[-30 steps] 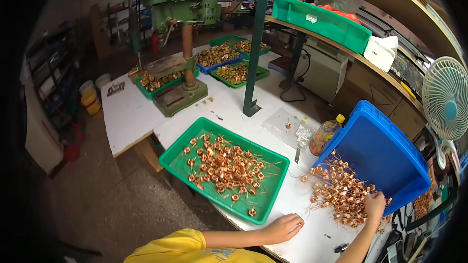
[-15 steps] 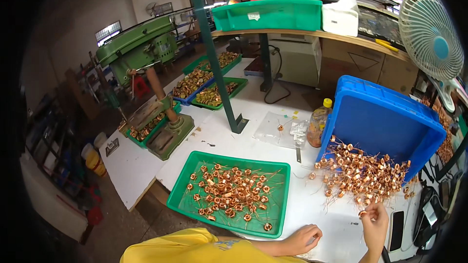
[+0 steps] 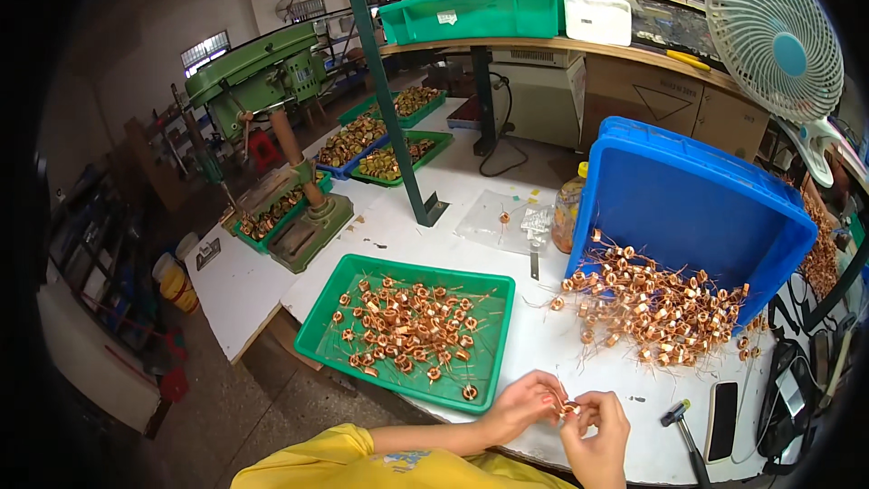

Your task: Assembling small copper wire coils into a metal armature core at a workbench.

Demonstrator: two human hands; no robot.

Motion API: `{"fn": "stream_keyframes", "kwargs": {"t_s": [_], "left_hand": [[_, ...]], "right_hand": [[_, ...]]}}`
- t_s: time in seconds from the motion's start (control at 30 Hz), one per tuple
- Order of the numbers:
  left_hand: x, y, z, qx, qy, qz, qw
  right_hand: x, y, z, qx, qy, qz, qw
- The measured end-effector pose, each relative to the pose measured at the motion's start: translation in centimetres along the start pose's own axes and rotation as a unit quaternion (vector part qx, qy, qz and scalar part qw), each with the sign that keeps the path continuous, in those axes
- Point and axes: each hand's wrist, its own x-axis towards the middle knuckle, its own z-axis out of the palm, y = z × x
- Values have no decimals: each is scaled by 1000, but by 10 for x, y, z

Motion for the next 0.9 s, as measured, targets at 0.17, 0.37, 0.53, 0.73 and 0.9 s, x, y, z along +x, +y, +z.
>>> {"fn": "stream_keyframes", "kwargs": {"t_s": [0.17,0.37,0.53,0.73,0.9], "left_hand": [[-15,-6,22,38,10,3,999],[-35,-20,19,113,42,-59,991],[-35,-36,27,-78,16,-104,991],[-39,-55,26,-300,12,-168,939],[-47,-68,27,-225,-11,-201,953]], "right_hand": [[-23,-8,-6,-4,3,-63,998],[-31,6,-28,-22,-84,-111,990],[-31,37,-46,49,-120,-72,989],[-61,81,-38,246,-75,-6,966],[-80,80,-26,303,-58,-22,951]]}}
